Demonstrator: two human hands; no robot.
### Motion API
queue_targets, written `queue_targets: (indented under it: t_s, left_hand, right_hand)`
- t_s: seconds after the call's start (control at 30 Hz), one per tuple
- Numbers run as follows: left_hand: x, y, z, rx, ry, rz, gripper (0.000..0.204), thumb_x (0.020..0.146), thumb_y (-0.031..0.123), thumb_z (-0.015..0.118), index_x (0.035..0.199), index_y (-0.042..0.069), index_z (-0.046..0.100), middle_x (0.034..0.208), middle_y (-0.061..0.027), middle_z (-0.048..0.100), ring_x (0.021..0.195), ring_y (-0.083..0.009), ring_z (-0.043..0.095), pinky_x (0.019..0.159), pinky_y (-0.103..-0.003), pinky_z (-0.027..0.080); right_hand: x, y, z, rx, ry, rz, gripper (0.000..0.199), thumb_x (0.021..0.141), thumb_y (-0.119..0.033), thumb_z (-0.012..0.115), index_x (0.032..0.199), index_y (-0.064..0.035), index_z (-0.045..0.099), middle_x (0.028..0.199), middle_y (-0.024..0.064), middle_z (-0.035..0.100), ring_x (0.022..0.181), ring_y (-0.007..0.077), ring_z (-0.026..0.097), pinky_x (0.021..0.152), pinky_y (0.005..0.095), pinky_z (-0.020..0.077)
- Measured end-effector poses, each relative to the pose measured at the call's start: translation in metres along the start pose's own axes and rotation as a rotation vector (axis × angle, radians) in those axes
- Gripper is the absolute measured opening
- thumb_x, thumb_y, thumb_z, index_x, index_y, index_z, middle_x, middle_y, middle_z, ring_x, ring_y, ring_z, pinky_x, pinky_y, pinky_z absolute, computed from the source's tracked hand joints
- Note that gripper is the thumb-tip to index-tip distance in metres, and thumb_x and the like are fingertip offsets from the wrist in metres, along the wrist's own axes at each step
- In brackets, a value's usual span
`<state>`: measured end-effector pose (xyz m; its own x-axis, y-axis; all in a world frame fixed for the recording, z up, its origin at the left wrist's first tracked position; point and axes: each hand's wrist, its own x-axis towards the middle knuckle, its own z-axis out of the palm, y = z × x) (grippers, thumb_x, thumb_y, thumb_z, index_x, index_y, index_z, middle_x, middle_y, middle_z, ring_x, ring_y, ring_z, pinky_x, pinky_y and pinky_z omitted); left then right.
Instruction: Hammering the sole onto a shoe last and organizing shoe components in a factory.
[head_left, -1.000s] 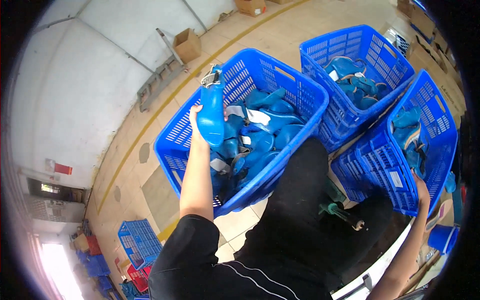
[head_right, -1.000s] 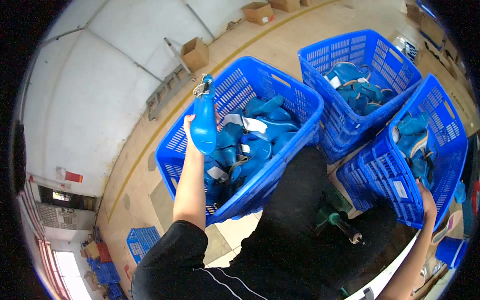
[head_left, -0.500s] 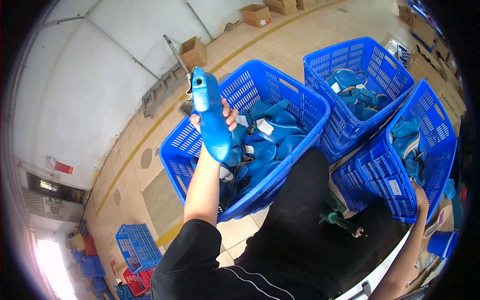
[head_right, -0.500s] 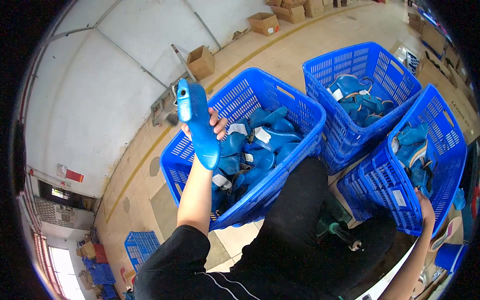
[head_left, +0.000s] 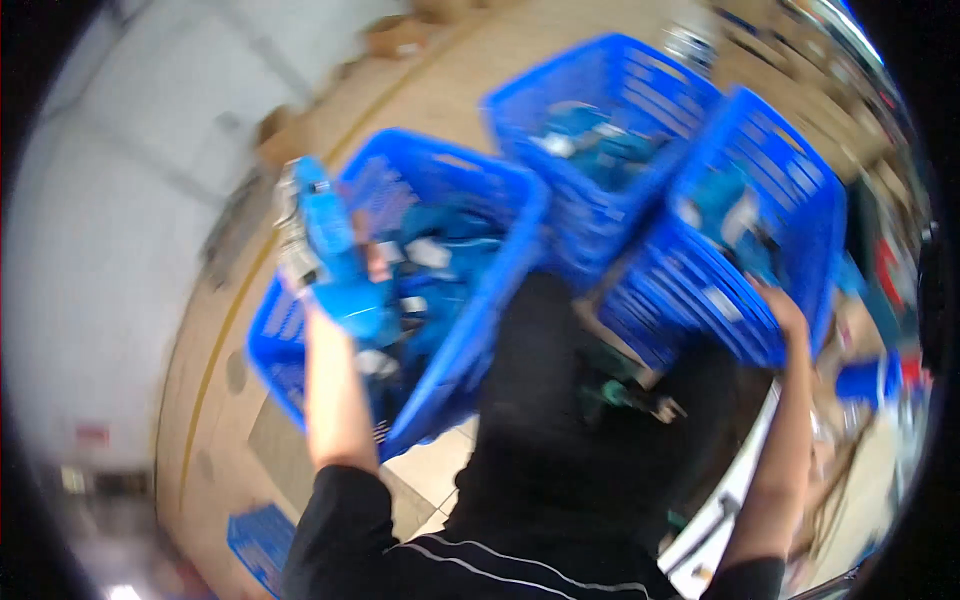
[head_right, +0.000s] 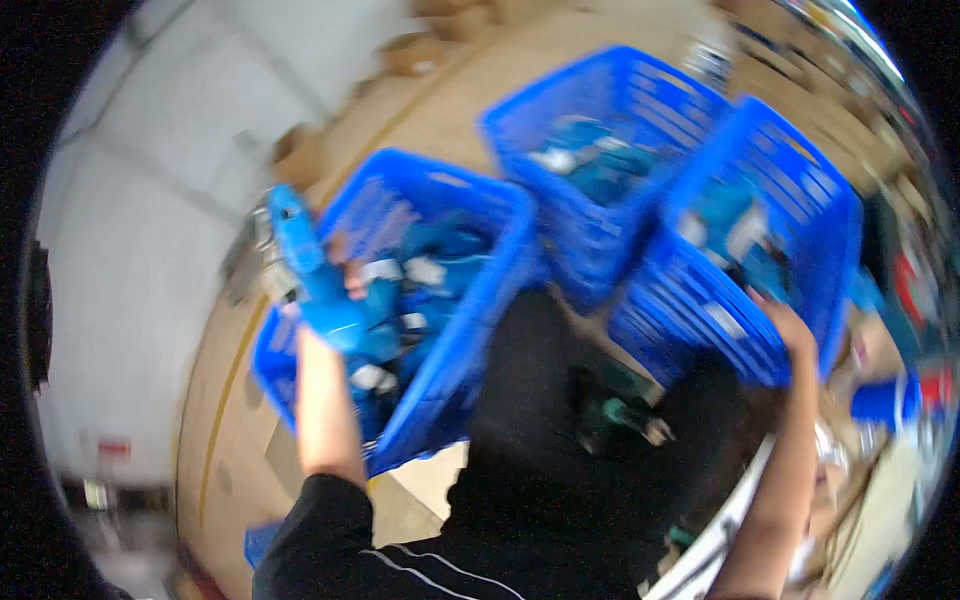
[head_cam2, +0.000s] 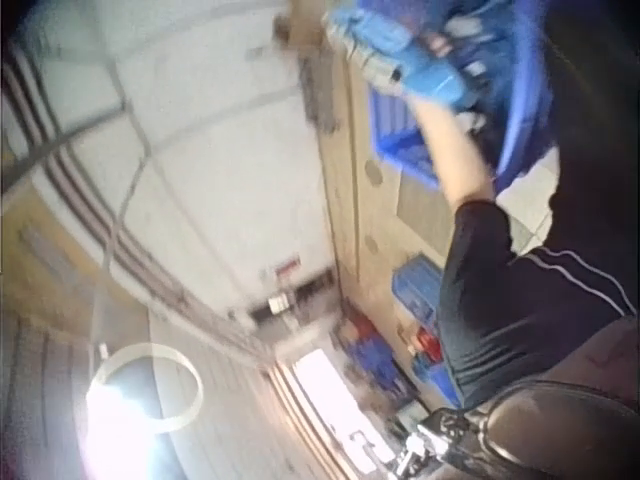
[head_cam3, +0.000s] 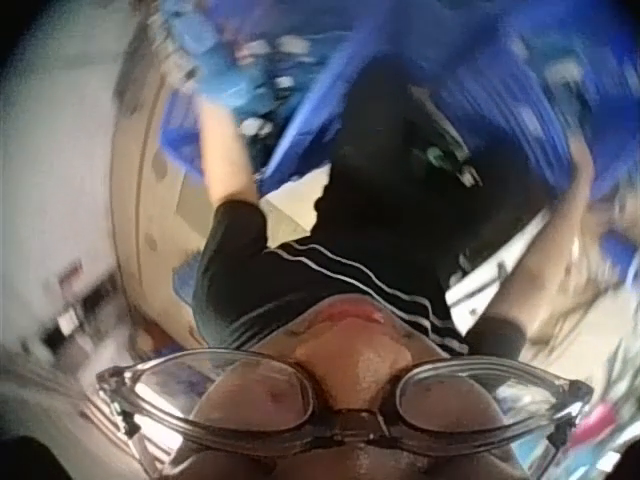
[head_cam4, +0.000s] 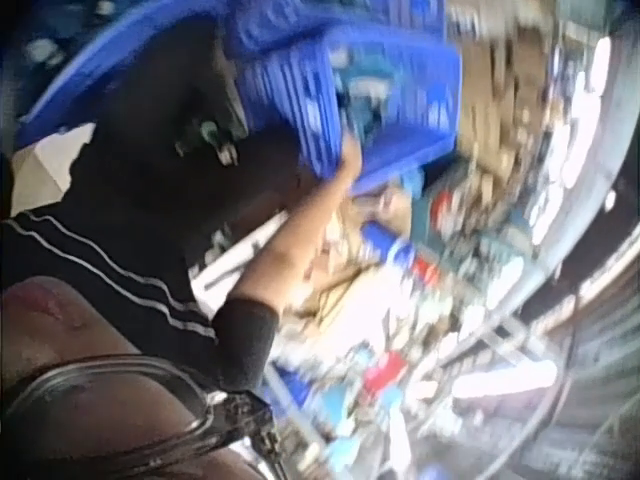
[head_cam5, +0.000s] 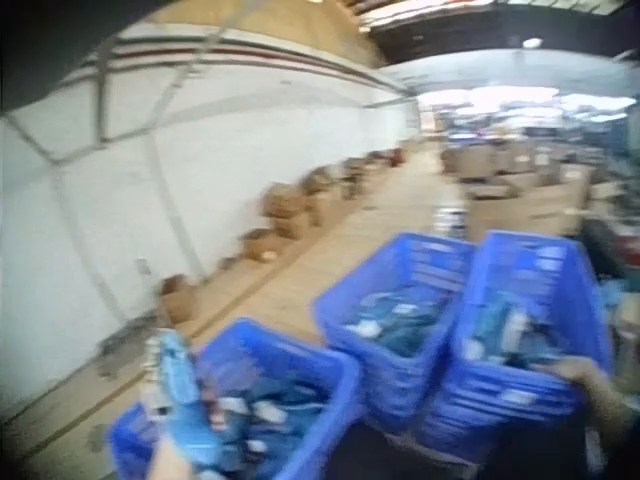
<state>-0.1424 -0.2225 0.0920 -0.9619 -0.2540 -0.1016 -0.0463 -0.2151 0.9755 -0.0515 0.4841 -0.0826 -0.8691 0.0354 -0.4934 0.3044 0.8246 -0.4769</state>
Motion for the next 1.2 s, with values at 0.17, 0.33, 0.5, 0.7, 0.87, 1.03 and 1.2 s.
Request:
queue_targets:
  t_s: [0.17, 0.33, 0.5, 0.7, 0.87, 1.03, 1.2]
  left_hand:
    - [0.048, -0.030, -0.053, 0.115, -0.889, -0.116, 0.093, 0.060, 0.030, 0.087, 0.142, -0.003, 0.058, 0.128, -0.0251, 0.071, 0.110, -0.0390, 0.073, 0.087, -0.048, 0.062]
    - [-0.084, -0.067, 0.132, 0.541, -1.390, 0.124, 0.102, 0.067, 0.014, 0.091, 0.158, -0.003, 0.048, 0.167, -0.0206, 0.046, 0.155, -0.0293, 0.043, 0.129, -0.040, 0.026]
    - [-0.135, -0.076, 0.177, 0.606, -1.607, 0.246, 0.098, 0.070, 0.010, 0.083, 0.160, 0.003, 0.047, 0.131, -0.0235, 0.071, 0.118, -0.0314, 0.071, 0.107, -0.035, 0.048]
    - [-0.170, -0.053, 0.202, 0.898, -1.566, 0.424, 0.098, 0.064, 0.014, 0.082, 0.158, 0.008, 0.053, 0.112, -0.0213, 0.070, 0.105, -0.0383, 0.070, 0.095, -0.039, 0.053]
    - [-0.237, -0.025, 0.235, 1.427, -1.531, 0.961, 0.099, 0.065, 0.028, 0.081, 0.159, 0.017, 0.053, 0.107, -0.0125, 0.069, 0.092, -0.0362, 0.072, 0.080, -0.045, 0.059]
    - [-0.236, -0.029, 0.245, 1.531, -1.567, 0.860, 0.103, 0.061, 0.028, 0.079, 0.160, 0.013, 0.052, 0.110, -0.0180, 0.069, 0.088, -0.0396, 0.070, 0.083, -0.045, 0.058]
    - [-0.222, -0.027, 0.230, 1.082, -1.529, 1.216, 0.063, 0.085, 0.034, 0.076, 0.140, 0.006, 0.069, 0.111, -0.0139, 0.073, 0.095, -0.0302, 0.068, 0.084, -0.042, 0.055]
  right_hand:
    - [-0.012, -0.055, -0.027, 0.155, 0.064, 0.025, 0.076, 0.108, -0.068, 0.045, 0.147, -0.0052, 0.063, 0.147, 0.0221, 0.065, 0.136, 0.0341, 0.062, 0.115, 0.0424, 0.0449]
    - [-0.024, -0.036, -0.028, 0.006, 0.194, 0.148, 0.073, 0.107, -0.069, 0.042, 0.143, -0.0112, 0.068, 0.145, 0.0215, 0.066, 0.135, 0.0394, 0.062, 0.115, 0.0442, 0.0453]
    - [-0.030, -0.047, -0.018, 0.094, 0.258, 0.179, 0.077, 0.105, -0.072, 0.039, 0.143, -0.0122, 0.069, 0.146, 0.0225, 0.065, 0.138, 0.0430, 0.058, 0.118, 0.0471, 0.0428]
    - [-0.033, -0.048, -0.018, 0.046, 0.271, 0.133, 0.078, 0.103, -0.074, 0.040, 0.143, -0.0132, 0.069, 0.151, 0.0203, 0.062, 0.141, 0.0396, 0.057, 0.119, 0.0514, 0.0419]
    - [-0.031, -0.032, -0.017, 0.189, 0.380, 0.157, 0.079, 0.094, -0.070, 0.058, 0.134, -0.0042, 0.073, 0.144, 0.0228, 0.067, 0.134, 0.0399, 0.064, 0.115, 0.0498, 0.0472]
    - [-0.094, -0.078, 0.016, 0.257, 1.423, -0.516, 0.014, 0.101, -0.022, 0.066, 0.104, -0.0117, 0.076, 0.087, 0.0127, 0.072, 0.085, 0.0390, 0.070, 0.077, 0.0508, 0.0534]
    - [-0.266, -0.060, 0.107, 0.084, 1.639, -0.137, 0.017, 0.091, -0.014, 0.079, 0.107, -0.0089, 0.077, 0.106, 0.0116, 0.071, 0.103, 0.0332, 0.067, 0.090, 0.0447, 0.0520]
